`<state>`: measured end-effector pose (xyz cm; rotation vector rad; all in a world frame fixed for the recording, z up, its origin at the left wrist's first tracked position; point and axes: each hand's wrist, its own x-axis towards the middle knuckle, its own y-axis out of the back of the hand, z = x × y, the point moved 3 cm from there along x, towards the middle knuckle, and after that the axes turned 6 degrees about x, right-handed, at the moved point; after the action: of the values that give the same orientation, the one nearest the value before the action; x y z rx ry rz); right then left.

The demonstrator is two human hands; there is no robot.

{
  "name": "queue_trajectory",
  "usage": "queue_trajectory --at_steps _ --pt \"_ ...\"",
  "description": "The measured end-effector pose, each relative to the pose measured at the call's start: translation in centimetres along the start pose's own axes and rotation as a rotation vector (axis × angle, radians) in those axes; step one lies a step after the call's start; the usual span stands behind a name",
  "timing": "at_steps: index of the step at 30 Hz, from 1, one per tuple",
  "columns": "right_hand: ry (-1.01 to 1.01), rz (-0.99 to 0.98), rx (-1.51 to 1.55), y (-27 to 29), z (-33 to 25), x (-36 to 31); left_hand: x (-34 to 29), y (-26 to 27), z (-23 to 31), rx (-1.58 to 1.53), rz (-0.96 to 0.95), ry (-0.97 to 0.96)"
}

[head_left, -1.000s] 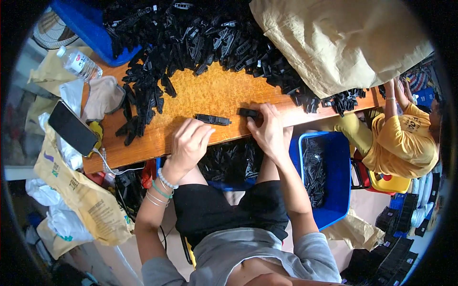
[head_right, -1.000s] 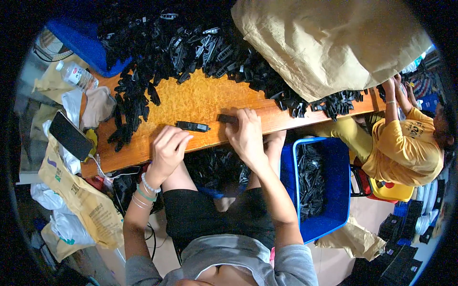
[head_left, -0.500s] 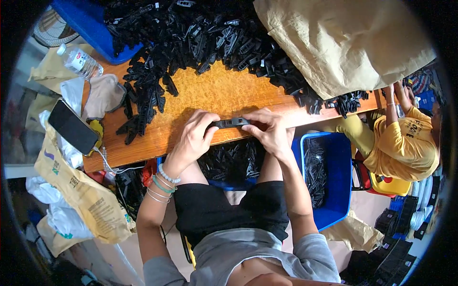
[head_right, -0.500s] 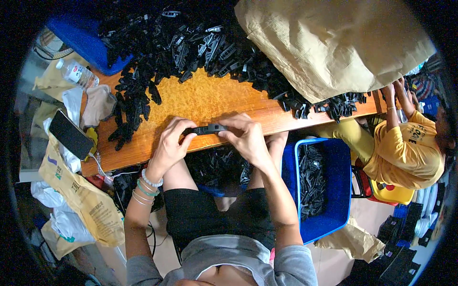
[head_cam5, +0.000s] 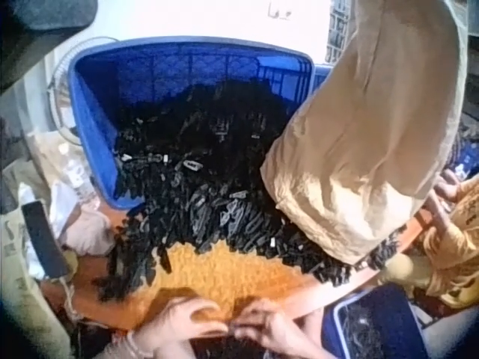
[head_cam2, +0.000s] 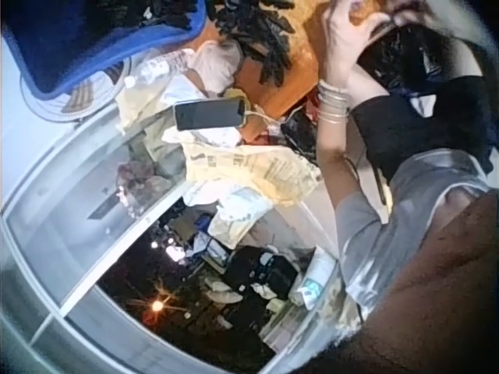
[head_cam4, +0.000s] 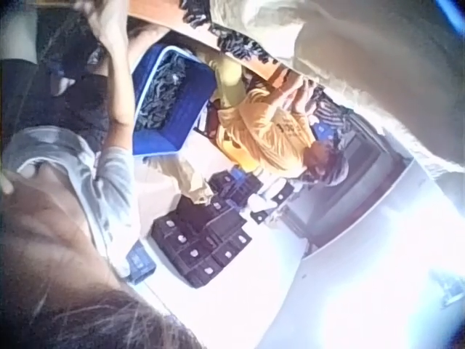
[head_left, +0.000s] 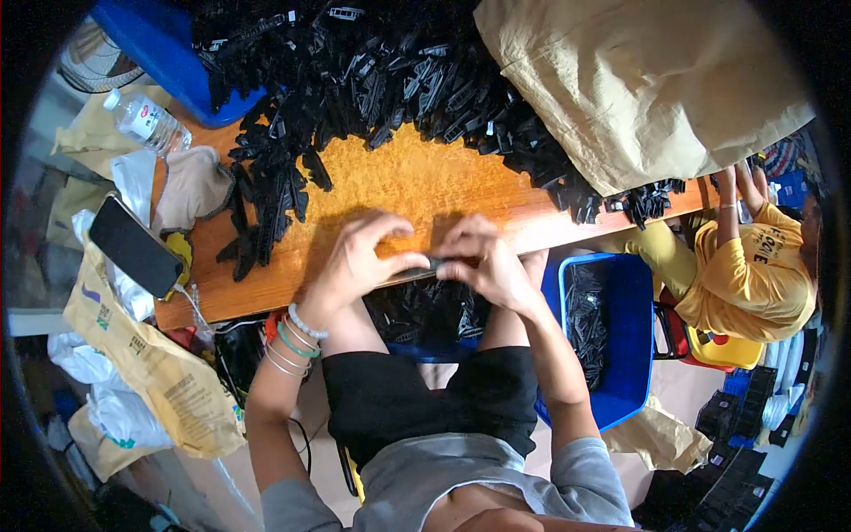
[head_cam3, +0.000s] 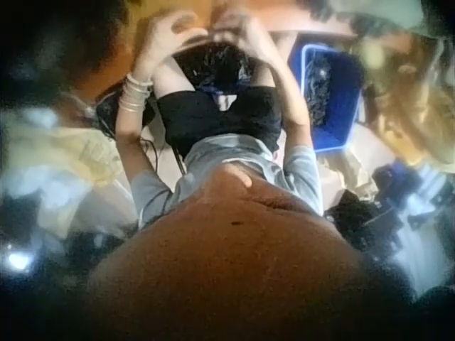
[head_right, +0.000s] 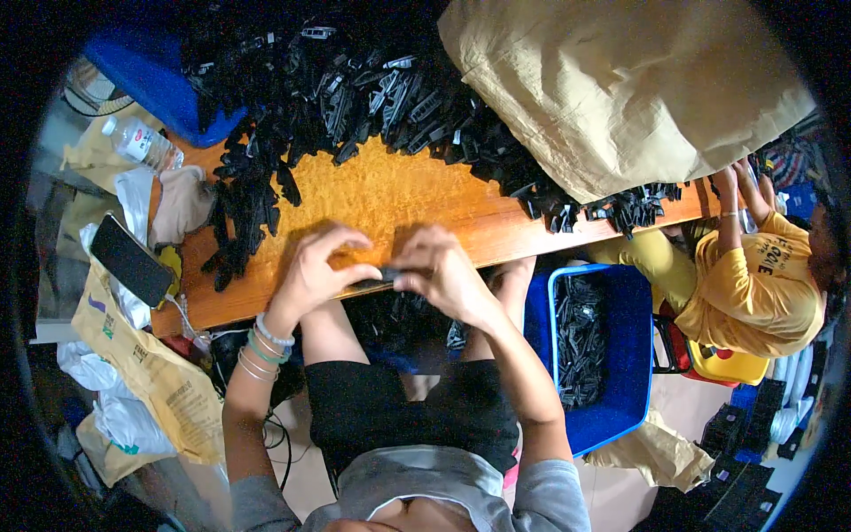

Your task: The person assembles plastic components by fitting and snapping pieces together by hand, then gathers the plastic parts from the table and fills a large sack with them.

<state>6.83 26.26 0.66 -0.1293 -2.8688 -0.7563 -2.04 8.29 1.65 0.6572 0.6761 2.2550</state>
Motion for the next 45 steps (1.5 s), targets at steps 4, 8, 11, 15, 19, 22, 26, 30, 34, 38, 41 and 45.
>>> queue_trajectory --at_steps 4,8,11,15,19,22,26,30,34,38,41,45 --pt "0.094 0.066 -0.174 2.3 -1.5 0.2 5.4 2.3 -2.6 0.482 0.312 -0.14" --pt "-0.078 0.65 -0.848 6.6 2.0 0.7 8.2 2.0 -4.7 0.728 0.174 -0.107" --pt "-0.082 0.686 -0.941 6.6 3.9 1.0 6.9 1.6 -3.9 0.609 0.169 -0.026" --pt "0.054 0.565 -0.648 5.2 3.6 1.2 1.5 1.1 -2.1 0.098 0.166 0.301" --pt "0.121 0.422 -0.49 2.7 2.3 1.4 -1.1 0.6 -1.4 0.179 0.123 0.319" --pt "0.156 0.347 -0.525 2.1 1.4 1.3 -0.5 1.7 -0.1 0.299 0.2 0.084" --pt "0.292 0.362 -0.587 2.1 0.0 0.6 0.8 1.3 -0.8 0.555 0.064 -0.268" --pt "-0.055 0.444 -0.522 1.0 -0.2 0.9 0.0 0.4 0.5 0.439 -0.013 -0.118" --pt "-0.063 0.486 -0.582 0.2 1.2 1.5 -1.0 -0.8 0.7 0.177 0.129 -0.12" --pt "-0.034 0.535 -0.311 1.1 0.5 0.7 -1.3 -0.8 0.3 0.138 0.177 -0.13" --pt "-0.154 0.362 -0.036 1.0 -1.7 -0.9 -1.5 -0.7 0.0 0.141 0.192 -0.113" --pt "-0.179 0.164 -0.057 0.8 -1.9 -2.0 -1.4 -0.8 0.0 0.147 0.196 -0.13"
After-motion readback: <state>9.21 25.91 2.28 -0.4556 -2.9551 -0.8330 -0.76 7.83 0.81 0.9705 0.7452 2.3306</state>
